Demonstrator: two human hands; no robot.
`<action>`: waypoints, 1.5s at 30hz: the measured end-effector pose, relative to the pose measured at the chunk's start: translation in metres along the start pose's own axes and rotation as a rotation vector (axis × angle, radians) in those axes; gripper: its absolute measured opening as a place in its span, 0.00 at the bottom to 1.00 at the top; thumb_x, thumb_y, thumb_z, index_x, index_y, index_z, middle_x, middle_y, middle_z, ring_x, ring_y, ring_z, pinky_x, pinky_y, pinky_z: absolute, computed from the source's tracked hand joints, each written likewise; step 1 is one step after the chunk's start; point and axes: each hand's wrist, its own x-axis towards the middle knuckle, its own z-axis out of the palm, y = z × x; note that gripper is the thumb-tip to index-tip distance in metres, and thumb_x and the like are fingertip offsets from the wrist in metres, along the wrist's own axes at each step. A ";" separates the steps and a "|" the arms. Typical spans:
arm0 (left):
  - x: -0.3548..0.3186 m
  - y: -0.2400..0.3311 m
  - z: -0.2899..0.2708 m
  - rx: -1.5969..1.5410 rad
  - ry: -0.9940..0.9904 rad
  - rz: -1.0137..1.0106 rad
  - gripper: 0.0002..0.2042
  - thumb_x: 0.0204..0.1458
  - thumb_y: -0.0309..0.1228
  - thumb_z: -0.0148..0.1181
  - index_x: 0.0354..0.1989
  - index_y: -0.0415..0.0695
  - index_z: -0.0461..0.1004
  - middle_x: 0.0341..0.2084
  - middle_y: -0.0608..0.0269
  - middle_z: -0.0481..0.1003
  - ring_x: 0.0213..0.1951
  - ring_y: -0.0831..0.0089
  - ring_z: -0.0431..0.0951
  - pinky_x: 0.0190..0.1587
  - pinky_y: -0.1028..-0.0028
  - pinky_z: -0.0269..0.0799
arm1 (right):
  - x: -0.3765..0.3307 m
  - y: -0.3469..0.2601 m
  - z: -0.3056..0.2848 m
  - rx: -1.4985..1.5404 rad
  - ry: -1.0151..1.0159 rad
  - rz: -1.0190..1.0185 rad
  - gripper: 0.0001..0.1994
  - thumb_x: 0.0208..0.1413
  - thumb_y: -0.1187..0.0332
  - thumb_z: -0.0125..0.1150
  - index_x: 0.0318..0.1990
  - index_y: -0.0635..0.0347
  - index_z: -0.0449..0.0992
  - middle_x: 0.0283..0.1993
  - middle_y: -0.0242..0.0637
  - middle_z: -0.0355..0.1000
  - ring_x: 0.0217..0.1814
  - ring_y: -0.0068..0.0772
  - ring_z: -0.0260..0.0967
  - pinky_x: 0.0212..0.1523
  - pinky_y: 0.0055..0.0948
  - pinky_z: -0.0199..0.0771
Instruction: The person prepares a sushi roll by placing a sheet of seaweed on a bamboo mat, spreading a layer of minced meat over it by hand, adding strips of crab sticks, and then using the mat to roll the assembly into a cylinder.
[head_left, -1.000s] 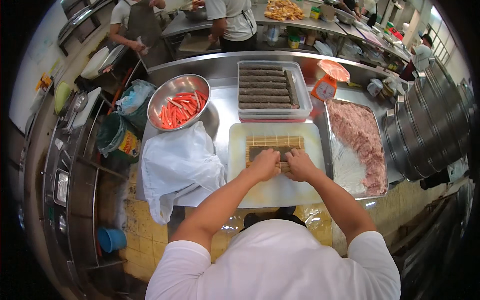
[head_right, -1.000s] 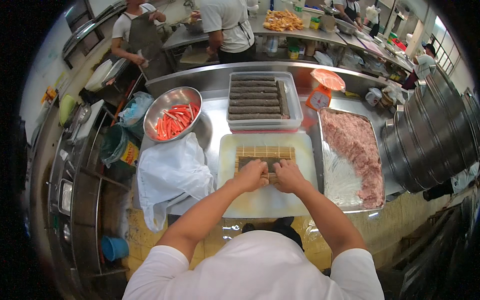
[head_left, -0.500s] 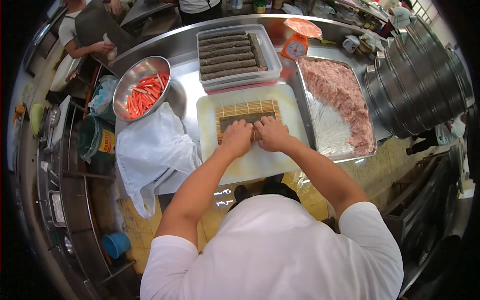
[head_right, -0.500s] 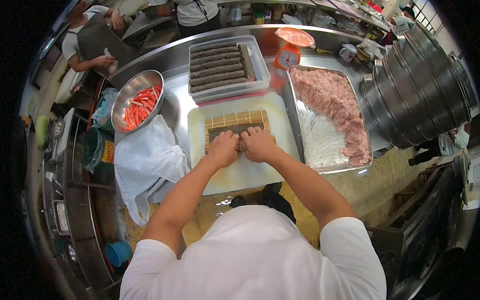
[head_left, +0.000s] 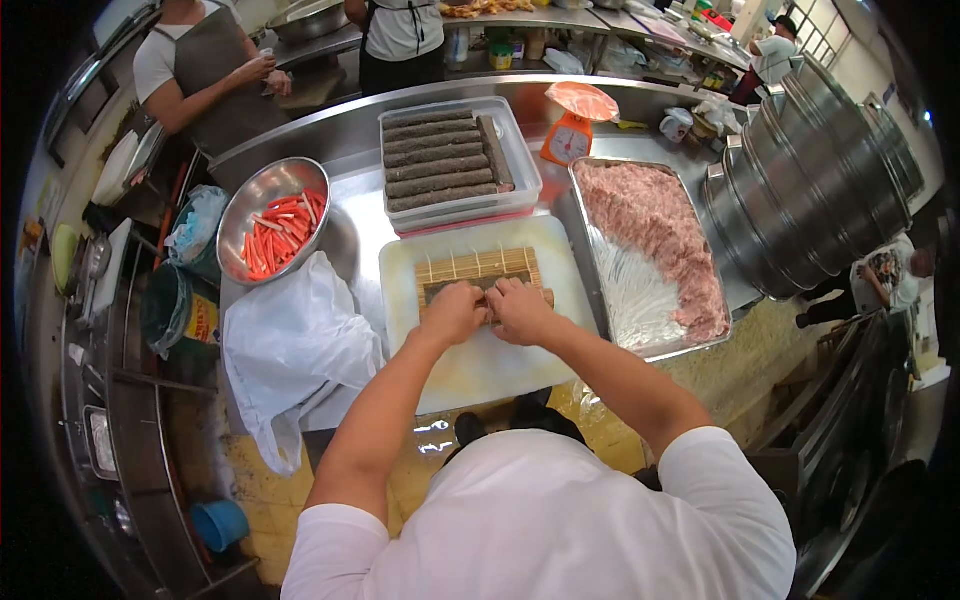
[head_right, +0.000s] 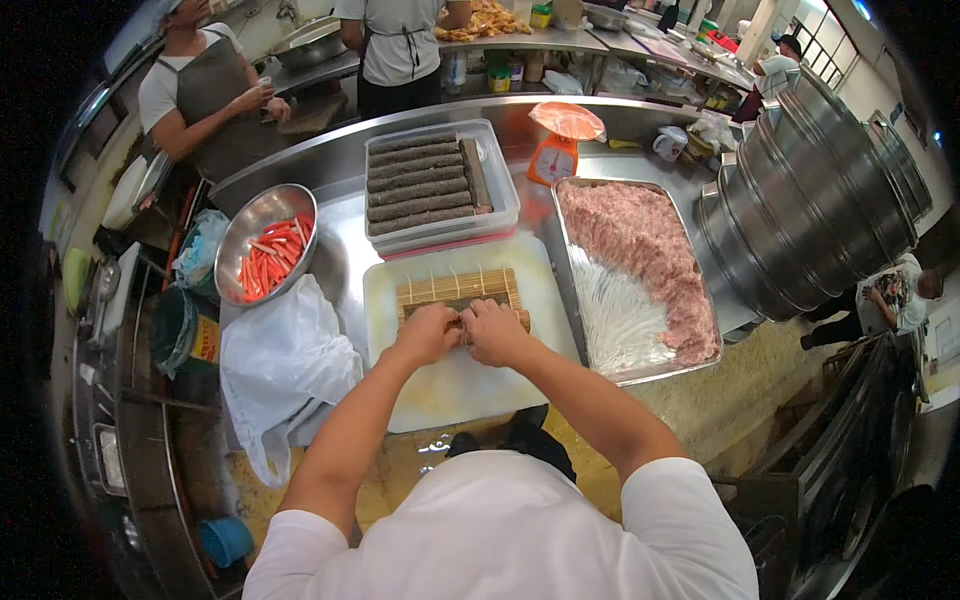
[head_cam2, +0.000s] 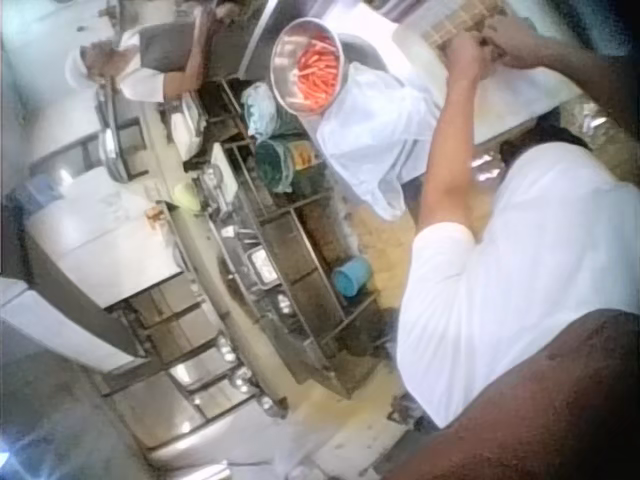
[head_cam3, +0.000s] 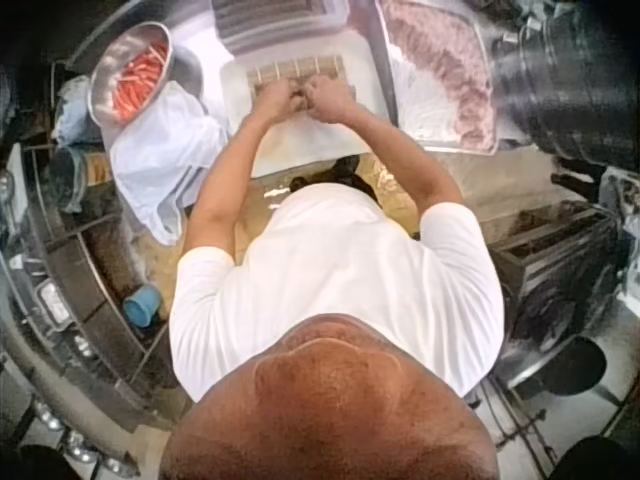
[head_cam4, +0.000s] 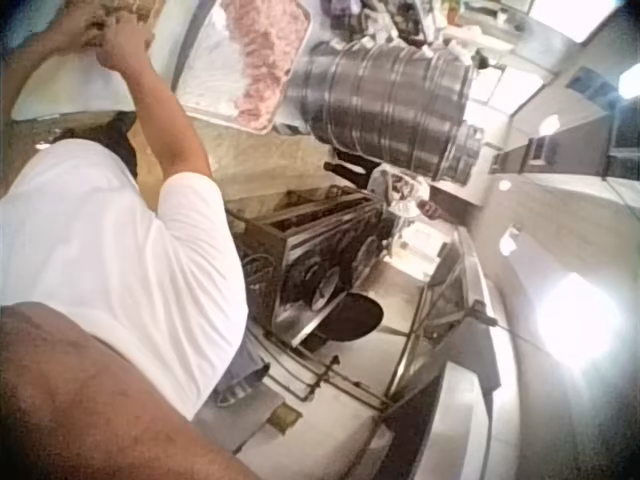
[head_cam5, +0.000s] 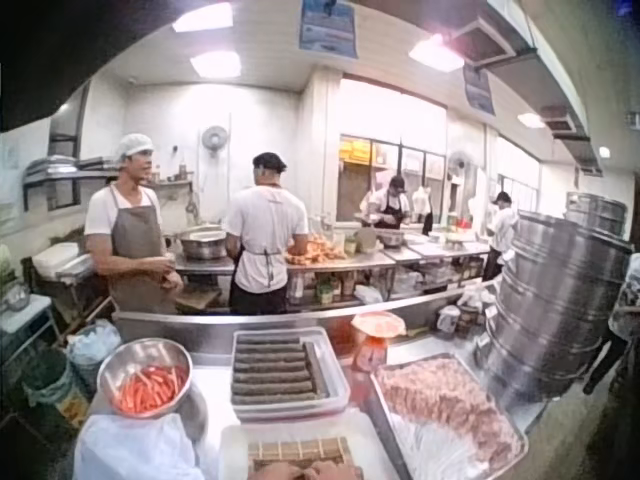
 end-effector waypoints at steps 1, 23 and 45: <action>-0.005 -0.006 0.011 0.152 0.022 0.068 0.17 0.45 0.32 0.71 0.43 0.39 0.77 0.41 0.47 0.76 0.47 0.49 0.77 0.51 0.58 0.73 | -0.002 -0.004 0.004 -0.005 0.101 -0.024 0.23 0.44 0.62 0.69 0.48 0.61 0.72 0.49 0.46 0.70 0.55 0.50 0.68 0.54 0.48 0.71; -0.020 -0.005 0.016 0.420 0.118 0.027 0.15 0.48 0.26 0.65 0.44 0.36 0.74 0.47 0.49 0.72 0.54 0.50 0.71 0.55 0.55 0.70 | -0.013 0.003 0.010 -0.005 0.225 -0.006 0.24 0.43 0.61 0.70 0.49 0.58 0.75 0.49 0.40 0.71 0.56 0.46 0.66 0.55 0.47 0.68; -0.004 0.008 0.011 0.284 0.151 0.009 0.24 0.41 0.29 0.72 0.49 0.38 0.73 0.49 0.48 0.72 0.56 0.48 0.70 0.57 0.57 0.70 | 0.027 0.001 -0.009 0.005 -0.183 0.203 0.32 0.46 0.58 0.73 0.58 0.59 0.70 0.58 0.47 0.69 0.63 0.53 0.65 0.61 0.51 0.69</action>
